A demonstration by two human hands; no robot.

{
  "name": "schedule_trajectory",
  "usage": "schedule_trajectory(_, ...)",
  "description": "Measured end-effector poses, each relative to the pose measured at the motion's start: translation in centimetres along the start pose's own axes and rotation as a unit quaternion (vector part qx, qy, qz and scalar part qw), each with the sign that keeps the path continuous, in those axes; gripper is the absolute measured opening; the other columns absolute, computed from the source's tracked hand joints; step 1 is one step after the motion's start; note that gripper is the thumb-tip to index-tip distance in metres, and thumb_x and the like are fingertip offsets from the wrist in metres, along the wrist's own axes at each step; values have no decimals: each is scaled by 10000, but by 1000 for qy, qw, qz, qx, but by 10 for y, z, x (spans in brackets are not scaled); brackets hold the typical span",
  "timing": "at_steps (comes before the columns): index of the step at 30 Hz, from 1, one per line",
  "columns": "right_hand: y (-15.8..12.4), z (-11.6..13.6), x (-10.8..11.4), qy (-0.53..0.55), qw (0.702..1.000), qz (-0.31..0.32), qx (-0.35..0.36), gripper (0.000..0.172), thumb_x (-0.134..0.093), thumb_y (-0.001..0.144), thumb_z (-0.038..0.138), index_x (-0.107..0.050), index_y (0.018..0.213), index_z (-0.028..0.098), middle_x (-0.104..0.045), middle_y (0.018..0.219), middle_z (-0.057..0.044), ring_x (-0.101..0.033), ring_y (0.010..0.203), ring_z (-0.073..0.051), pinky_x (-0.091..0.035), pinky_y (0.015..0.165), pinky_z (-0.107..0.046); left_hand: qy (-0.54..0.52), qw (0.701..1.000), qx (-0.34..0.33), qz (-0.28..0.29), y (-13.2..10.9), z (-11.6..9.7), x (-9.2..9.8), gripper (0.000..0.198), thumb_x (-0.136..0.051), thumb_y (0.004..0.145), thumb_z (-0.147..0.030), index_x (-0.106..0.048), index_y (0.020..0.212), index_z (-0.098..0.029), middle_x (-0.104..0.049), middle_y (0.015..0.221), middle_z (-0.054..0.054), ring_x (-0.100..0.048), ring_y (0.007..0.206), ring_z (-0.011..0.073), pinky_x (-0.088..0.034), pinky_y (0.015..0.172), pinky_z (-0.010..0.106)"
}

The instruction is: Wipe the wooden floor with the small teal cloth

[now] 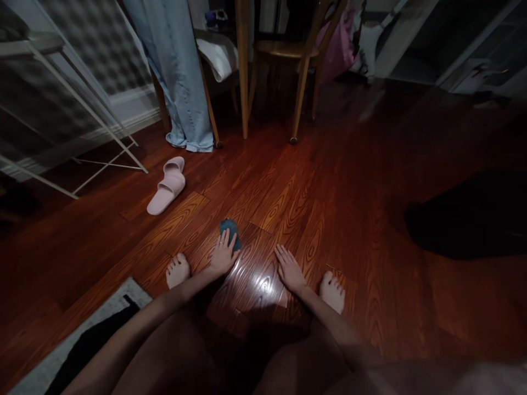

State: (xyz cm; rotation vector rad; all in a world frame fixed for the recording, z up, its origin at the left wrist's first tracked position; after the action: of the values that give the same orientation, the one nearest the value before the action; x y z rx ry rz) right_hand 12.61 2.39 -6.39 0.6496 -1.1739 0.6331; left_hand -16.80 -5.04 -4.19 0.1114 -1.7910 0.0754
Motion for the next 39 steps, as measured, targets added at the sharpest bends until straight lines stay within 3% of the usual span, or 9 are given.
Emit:
schedule_trajectory(7,1,0,1,15,1000,2,4,736,-335,973,134,-83,1660,208,-351,1654,-112,-278,1536,-233,-307,1238,-513,-19,930,-357,85,-27,-56,-20,765,-569,971,-587,-370,1592,-188,-153,1699,167,-116,1570,347,-127,1251,538)
schedule_trajectory(9,2,0,2,20,1000,6,8,736,-338,972,137,-84,1660,209,-341,1659,-111,-277,1537,-234,-306,1238,-517,-5,918,-388,76,-21,-64,-18,690,-540,999,-561,-385,1585,-231,-198,1694,143,-168,1566,313,-92,1253,551)
schedule_trajectory(12,2,0,4,23,1000,11,5,709,-326,980,138,-126,1657,203,-361,1649,-114,-280,1536,-236,-305,1239,-517,20,947,-316,55,-4,-49,-9,619,-487,1034,-511,-383,1587,-252,-231,1688,127,-233,1552,285,-88,1256,554)
schedule_trajectory(15,1,0,3,23,1000,14,-2,692,-325,981,141,-166,1652,200,-386,1637,-109,-293,1532,-238,-309,1238,-512,39,993,-110,-4,8,-7,0,584,-424,1055,-451,-374,1598,-240,-228,1688,124,-217,1555,310,-132,1243,590)
schedule_trajectory(19,0,-1,0,17,1000,10,-2,709,-346,976,149,-147,1655,190,-386,1637,-108,-297,1531,-244,-314,1235,-511,37,993,82,-77,-4,37,2,640,-407,1056,-422,-318,1614,-121,-193,1687,186,-152,1562,371,-213,1220,601)
schedule_trajectory(22,0,-3,-3,13,1000,6,2,730,-351,976,153,-96,1660,195,-358,1651,-106,-297,1531,-249,-316,1231,-520,23,997,36,-62,-21,33,-5,681,-431,1046,-465,-327,1603,-87,-146,1693,202,-100,1565,387,-212,1224,592)
schedule_trajectory(30,1,-2,1,19,1000,13,4,727,-343,974,143,-106,1659,201,-355,1653,-105,-285,1535,-236,-318,1232,-514,12,947,-313,68,-20,-40,-7,632,-489,1027,-554,-473,1531,-172,-209,1688,164,-164,1569,300,-135,1262,505)
schedule_trajectory(34,1,0,3,25,1000,14,-2,711,-336,976,143,-138,1656,207,-361,1650,-103,-285,1535,-237,-315,1233,-519,30,970,-241,29,-4,-21,2,576,-413,1050,-551,-523,1498,-205,-265,1678,128,-224,1555,284,-78,1270,529)
schedule_trajectory(39,1,-2,0,23,1000,13,-2,716,-354,977,155,-133,1656,194,-367,1646,-111,-299,1530,-242,-316,1233,-516,44,998,5,-36,-6,29,1,680,-373,1043,-534,-406,1570,-105,-204,1685,182,-154,1559,382,-147,1236,605)
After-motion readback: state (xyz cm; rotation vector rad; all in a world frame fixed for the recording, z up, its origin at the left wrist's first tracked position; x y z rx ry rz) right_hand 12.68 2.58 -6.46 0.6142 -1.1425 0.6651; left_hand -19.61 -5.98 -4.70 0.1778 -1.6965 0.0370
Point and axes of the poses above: each hand's wrist, its own y-axis towards the middle knuckle, its own x-axis out of the back of the hand, z = x × y, the point moved 2 cm from there along y, towards the middle knuckle
